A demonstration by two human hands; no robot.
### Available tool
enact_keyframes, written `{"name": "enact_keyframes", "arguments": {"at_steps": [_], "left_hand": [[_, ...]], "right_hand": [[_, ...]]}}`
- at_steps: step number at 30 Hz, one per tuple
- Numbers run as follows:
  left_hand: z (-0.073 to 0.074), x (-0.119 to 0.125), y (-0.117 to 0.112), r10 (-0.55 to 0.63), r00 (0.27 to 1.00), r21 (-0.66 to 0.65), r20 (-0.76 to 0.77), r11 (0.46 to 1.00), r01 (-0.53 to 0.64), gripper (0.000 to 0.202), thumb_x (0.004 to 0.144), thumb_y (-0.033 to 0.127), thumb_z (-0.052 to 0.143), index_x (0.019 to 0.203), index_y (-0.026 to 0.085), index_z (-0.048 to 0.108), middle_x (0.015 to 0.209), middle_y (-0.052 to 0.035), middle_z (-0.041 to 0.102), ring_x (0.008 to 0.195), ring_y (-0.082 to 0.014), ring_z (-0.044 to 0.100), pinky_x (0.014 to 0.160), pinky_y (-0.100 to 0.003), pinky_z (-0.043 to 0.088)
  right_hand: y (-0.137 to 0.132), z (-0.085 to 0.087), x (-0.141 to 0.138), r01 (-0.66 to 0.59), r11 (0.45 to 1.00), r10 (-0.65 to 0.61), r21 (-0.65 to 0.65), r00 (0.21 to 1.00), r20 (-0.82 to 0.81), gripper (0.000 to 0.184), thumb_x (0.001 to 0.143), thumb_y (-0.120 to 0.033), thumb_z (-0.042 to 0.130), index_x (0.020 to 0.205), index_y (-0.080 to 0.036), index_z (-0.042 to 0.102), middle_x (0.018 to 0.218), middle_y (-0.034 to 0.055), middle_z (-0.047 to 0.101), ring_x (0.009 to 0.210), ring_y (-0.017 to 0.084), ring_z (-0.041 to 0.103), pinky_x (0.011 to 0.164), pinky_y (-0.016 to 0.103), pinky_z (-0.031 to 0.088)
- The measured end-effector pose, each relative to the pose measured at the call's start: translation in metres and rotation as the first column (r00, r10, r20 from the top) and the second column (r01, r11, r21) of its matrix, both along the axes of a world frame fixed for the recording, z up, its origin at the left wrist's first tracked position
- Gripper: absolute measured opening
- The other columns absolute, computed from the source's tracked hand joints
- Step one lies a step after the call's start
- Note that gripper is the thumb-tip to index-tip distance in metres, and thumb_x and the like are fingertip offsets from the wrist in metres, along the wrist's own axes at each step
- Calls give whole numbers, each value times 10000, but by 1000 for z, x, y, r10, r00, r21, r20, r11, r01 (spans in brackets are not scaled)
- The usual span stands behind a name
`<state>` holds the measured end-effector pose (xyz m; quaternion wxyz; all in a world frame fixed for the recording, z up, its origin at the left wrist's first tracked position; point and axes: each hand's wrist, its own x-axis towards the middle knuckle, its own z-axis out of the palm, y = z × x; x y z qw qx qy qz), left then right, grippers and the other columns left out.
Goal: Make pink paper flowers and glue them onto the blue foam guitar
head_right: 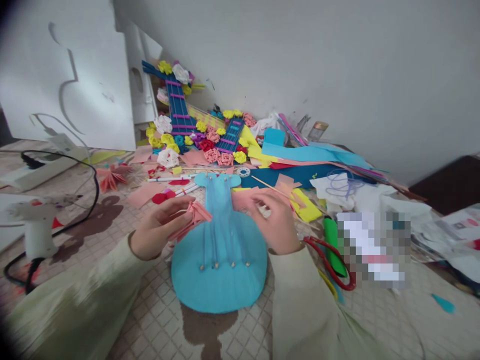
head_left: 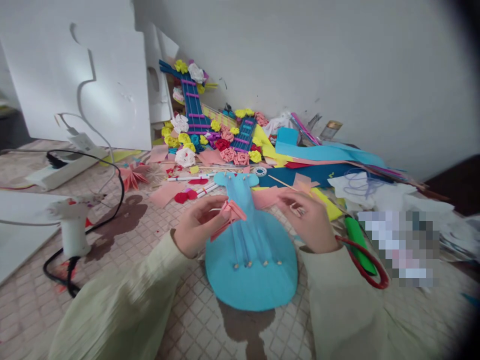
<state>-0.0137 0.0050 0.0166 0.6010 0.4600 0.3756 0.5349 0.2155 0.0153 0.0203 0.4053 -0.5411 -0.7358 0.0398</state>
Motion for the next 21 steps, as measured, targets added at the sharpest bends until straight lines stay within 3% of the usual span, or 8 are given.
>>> {"name": "enact_keyframes", "arguments": {"at_steps": [3,8,12,17,21], "left_hand": [[-4,2,-1,-43,995,-37,95,998,47,292,622,221,699,895,152,622,798,-28,666,698,-129,617,626,-229,495],[-8,7,-4,-61,974,-85,220,993,81,303,602,243,715,880,162,627,766,-22,656,656,-127,592,553,-220,457],[-7,12,-9,-50,965,-117,259,990,83,333,573,255,736,877,175,626,745,-11,643,669,-126,585,581,-231,461],[-7,14,-10,-37,961,-101,272,993,67,287,584,247,727,838,167,621,786,-18,631,700,-130,584,611,-243,466],[-12,11,-6,-16,990,-18,139,1000,18,276,587,183,720,833,159,597,804,-22,624,745,-144,581,680,-277,470]], "right_hand": [[-16,-1,-30,-260,943,219,-208,955,-200,219,773,-317,549,940,-184,601,892,55,636,801,162,576,720,301,467],[-33,-10,-60,-530,771,360,-353,821,-444,334,718,-384,607,979,-183,556,869,43,617,782,153,571,661,277,470],[-36,-17,-67,-514,790,299,-334,799,-523,445,672,-351,664,1054,-199,492,888,38,602,796,155,566,678,284,470],[-35,-18,-69,-519,781,257,-348,774,-578,284,759,-271,577,1017,-189,493,851,35,609,780,147,579,711,297,474],[-33,-17,-65,-489,799,242,-350,794,-558,214,773,-245,547,977,-183,528,855,41,608,773,147,575,711,301,476]]}}
